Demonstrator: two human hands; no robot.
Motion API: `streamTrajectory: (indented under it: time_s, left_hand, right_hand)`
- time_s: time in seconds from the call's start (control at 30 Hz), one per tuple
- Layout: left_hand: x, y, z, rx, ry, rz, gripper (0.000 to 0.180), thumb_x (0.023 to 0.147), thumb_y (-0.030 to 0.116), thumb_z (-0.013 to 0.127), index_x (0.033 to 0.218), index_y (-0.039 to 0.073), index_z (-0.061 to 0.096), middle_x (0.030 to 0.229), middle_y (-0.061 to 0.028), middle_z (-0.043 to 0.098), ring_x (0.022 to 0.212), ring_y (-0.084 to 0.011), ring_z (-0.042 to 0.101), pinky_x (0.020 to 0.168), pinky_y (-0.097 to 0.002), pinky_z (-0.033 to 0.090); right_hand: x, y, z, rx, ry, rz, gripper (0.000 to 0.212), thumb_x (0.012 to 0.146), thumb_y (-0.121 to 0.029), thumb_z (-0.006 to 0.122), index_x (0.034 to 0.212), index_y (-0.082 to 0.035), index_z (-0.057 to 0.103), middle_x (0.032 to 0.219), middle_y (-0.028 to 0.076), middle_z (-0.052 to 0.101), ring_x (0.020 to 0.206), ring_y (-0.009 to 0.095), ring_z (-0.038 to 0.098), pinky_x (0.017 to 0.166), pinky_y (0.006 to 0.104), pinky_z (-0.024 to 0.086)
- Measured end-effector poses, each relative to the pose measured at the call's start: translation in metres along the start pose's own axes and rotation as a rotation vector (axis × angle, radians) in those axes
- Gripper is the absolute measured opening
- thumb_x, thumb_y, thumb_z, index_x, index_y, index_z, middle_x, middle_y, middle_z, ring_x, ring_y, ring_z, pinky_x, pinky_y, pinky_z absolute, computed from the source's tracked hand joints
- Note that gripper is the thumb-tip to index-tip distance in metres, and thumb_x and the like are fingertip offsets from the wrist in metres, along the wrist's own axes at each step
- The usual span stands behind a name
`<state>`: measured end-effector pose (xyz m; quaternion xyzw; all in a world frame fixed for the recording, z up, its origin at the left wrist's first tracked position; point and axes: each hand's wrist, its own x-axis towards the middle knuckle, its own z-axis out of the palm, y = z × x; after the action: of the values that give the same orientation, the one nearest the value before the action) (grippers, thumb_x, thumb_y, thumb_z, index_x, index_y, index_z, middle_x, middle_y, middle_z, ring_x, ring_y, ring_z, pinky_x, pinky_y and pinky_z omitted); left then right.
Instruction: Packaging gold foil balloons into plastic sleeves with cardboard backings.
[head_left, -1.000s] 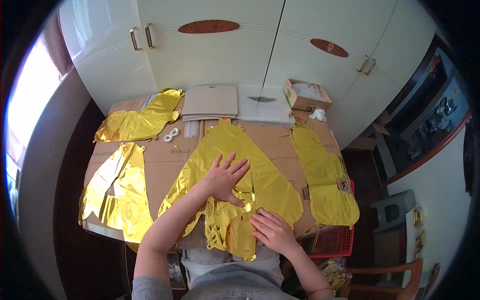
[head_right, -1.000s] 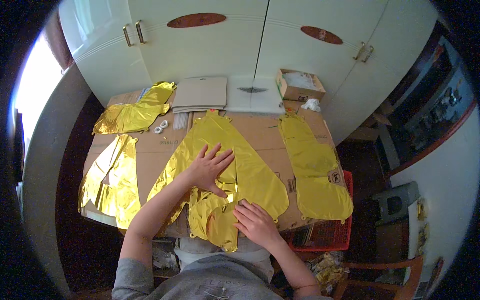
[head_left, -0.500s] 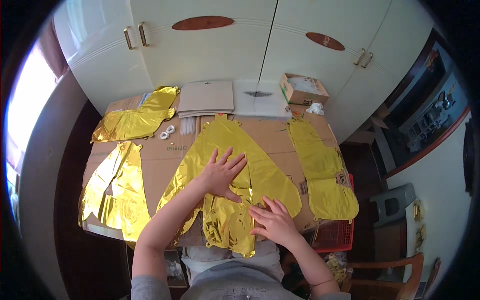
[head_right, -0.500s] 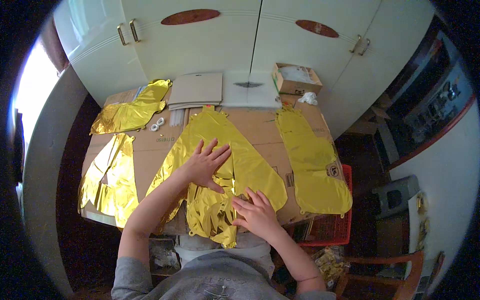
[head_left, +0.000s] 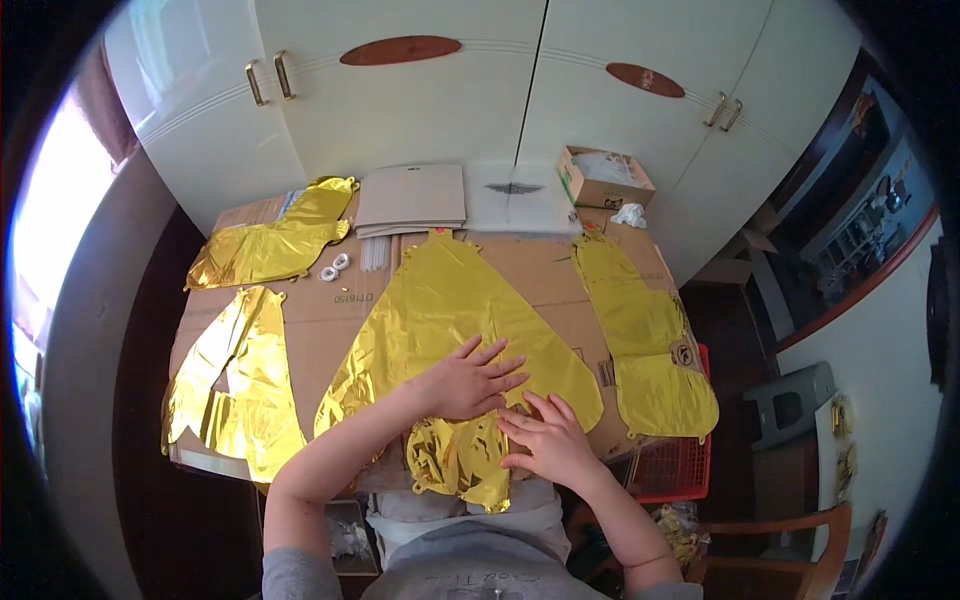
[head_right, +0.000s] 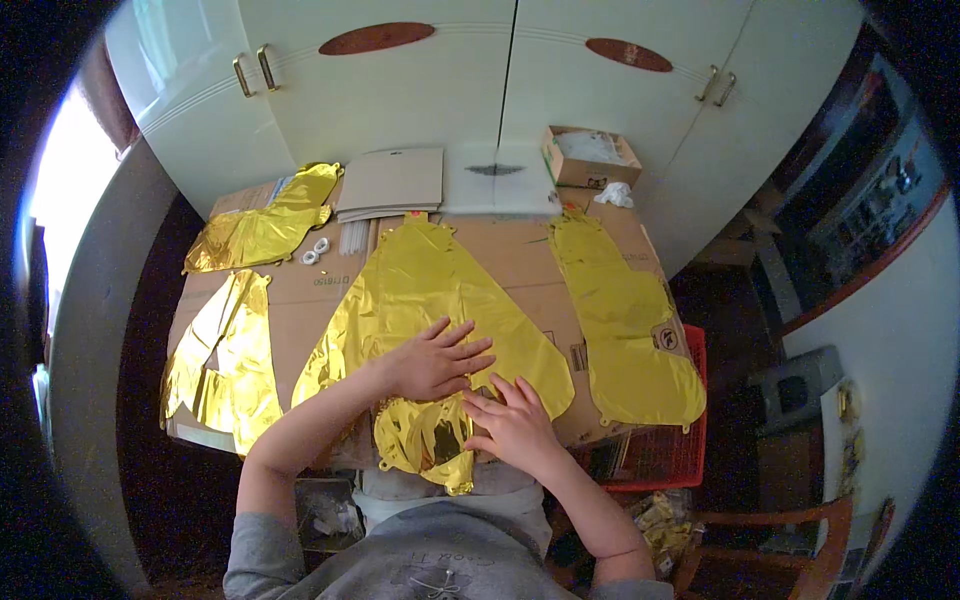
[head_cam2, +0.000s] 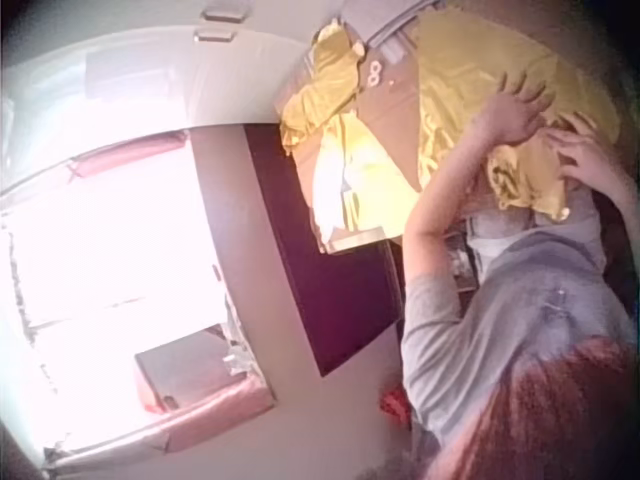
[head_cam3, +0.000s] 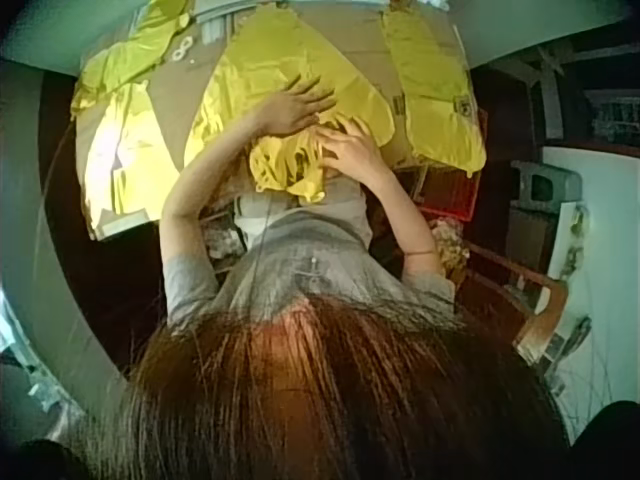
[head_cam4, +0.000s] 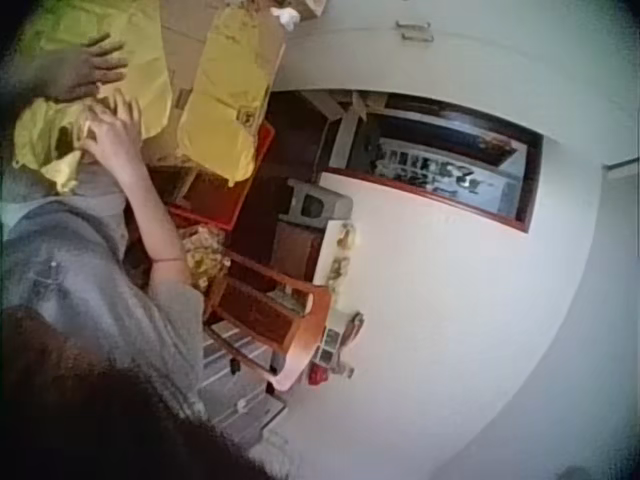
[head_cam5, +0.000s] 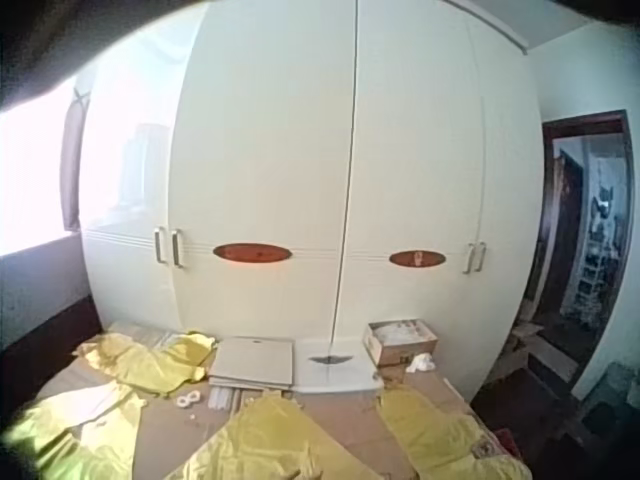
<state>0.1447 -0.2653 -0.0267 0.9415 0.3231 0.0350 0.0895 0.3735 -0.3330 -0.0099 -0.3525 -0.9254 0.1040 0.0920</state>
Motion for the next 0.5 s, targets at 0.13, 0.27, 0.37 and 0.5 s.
streamTrajectory:
  time_s: [0.13, 0.27, 0.37, 0.5]
  left_hand:
    - [-0.002, 0.002, 0.008, 0.084, 0.046, 0.000, 0.053, 0.098, 0.040, 0.040, 0.148, 0.023, 0.036, 0.154, -0.0034, 0.033, 0.144, -0.0316, 0.025, 0.116, -0.0554, 0.017]
    - [-0.003, 0.004, 0.006, 0.111, 0.062, 0.000, 0.053, 0.098, 0.040, 0.038, 0.148, 0.022, 0.036, 0.155, -0.0022, 0.033, 0.144, -0.0308, 0.025, 0.116, -0.0547, 0.017]
    - [-0.002, 0.005, 0.005, 0.124, 0.055, -0.006, 0.054, 0.098, 0.041, 0.036, 0.148, 0.021, 0.036, 0.155, -0.0020, 0.033, 0.145, -0.0305, 0.025, 0.116, -0.0543, 0.017]
    - [-0.003, 0.003, 0.004, 0.161, 0.057, 0.008, 0.060, 0.096, 0.048, 0.037, 0.149, 0.020, 0.035, 0.155, -0.0022, 0.032, 0.144, -0.0306, 0.025, 0.116, -0.0544, 0.018]
  right_hand:
    - [-0.001, 0.000, 0.000, -0.015, 0.014, -0.008, 0.060, 0.078, -0.055, 0.066, 0.124, -0.017, 0.065, 0.134, -0.004, 0.058, 0.132, 0.030, 0.042, 0.110, 0.0521, 0.031]
    - [-0.003, -0.003, -0.001, -0.035, 0.020, -0.017, 0.058, 0.078, -0.053, 0.066, 0.124, -0.016, 0.064, 0.134, -0.002, 0.058, 0.132, 0.030, 0.043, 0.108, 0.0507, 0.033]
    - [-0.003, -0.004, 0.000, -0.056, 0.047, -0.041, 0.055, 0.078, -0.049, 0.069, 0.122, -0.016, 0.065, 0.132, -0.002, 0.058, 0.128, 0.029, 0.045, 0.103, 0.0472, 0.036]
    - [0.000, -0.014, -0.014, -0.046, -0.012, 0.018, 0.051, 0.076, -0.043, 0.072, 0.119, -0.017, 0.066, 0.125, -0.003, 0.057, 0.117, 0.025, 0.048, 0.095, 0.0426, 0.040]
